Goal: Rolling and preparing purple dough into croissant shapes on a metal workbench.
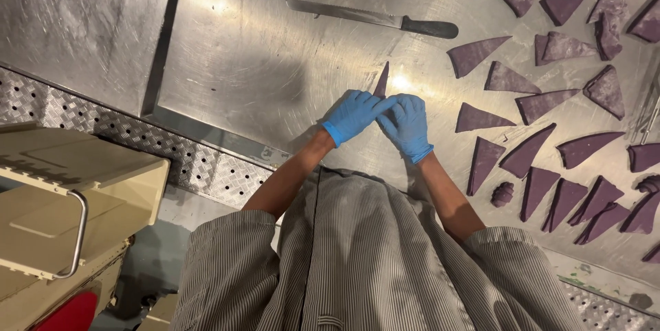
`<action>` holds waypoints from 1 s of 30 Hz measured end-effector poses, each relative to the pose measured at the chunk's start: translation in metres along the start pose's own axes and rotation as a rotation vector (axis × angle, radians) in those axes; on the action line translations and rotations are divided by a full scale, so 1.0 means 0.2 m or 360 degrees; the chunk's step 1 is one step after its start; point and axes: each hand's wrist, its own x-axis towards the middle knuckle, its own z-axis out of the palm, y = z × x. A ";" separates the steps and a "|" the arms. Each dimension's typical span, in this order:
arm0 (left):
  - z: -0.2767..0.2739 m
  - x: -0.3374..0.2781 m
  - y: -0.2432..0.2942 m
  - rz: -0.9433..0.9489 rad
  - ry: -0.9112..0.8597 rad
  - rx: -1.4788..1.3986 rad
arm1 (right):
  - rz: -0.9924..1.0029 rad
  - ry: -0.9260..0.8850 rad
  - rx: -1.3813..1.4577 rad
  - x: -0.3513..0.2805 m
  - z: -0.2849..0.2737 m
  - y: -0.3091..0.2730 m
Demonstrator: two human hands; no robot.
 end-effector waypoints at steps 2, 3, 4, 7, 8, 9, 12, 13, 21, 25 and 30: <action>-0.05 0.04 0.01 -0.0153 -0.0053 -0.0186 | 0.0058 0.0035 0.0024 0.00 -0.05 -0.04; -0.07 0.06 0.02 -0.0310 -0.0113 -0.0379 | 0.0120 0.0061 0.0052 0.00 -0.07 -0.06; -0.06 0.04 0.02 -0.0301 -0.0107 -0.0371 | 0.0117 0.0073 0.0047 0.01 -0.08 -0.08; 0.00 -0.01 0.02 -0.0789 0.0294 -0.1888 | 0.0180 0.0140 0.0290 0.00 -0.10 -0.11; 0.02 -0.02 0.02 -0.0932 0.0318 -0.2208 | 0.0238 0.0113 0.0594 -0.01 -0.08 -0.11; 0.05 -0.03 0.01 -0.1076 0.0341 -0.2529 | 0.0295 0.0083 0.0898 -0.01 -0.06 -0.11; -0.04 -0.07 0.10 -0.1242 0.0374 -0.2817 | 0.0479 -0.0083 0.1302 0.02 -0.09 -0.09; -0.04 -0.09 0.12 -0.1239 0.0379 -0.2814 | 0.0473 -0.0083 0.1302 0.03 -0.13 -0.09; -0.27 -0.15 0.44 -0.1026 0.0506 -0.3563 | 0.0675 -0.0398 0.1484 0.03 -0.50 -0.23; -0.27 -0.15 0.51 -0.1049 0.0378 -0.2997 | 0.0664 -0.0404 0.1427 0.01 -0.64 -0.30; -0.46 -0.17 0.61 -0.0905 0.0367 -0.3395 | 0.0617 -0.0410 0.1364 -0.02 -0.78 -0.33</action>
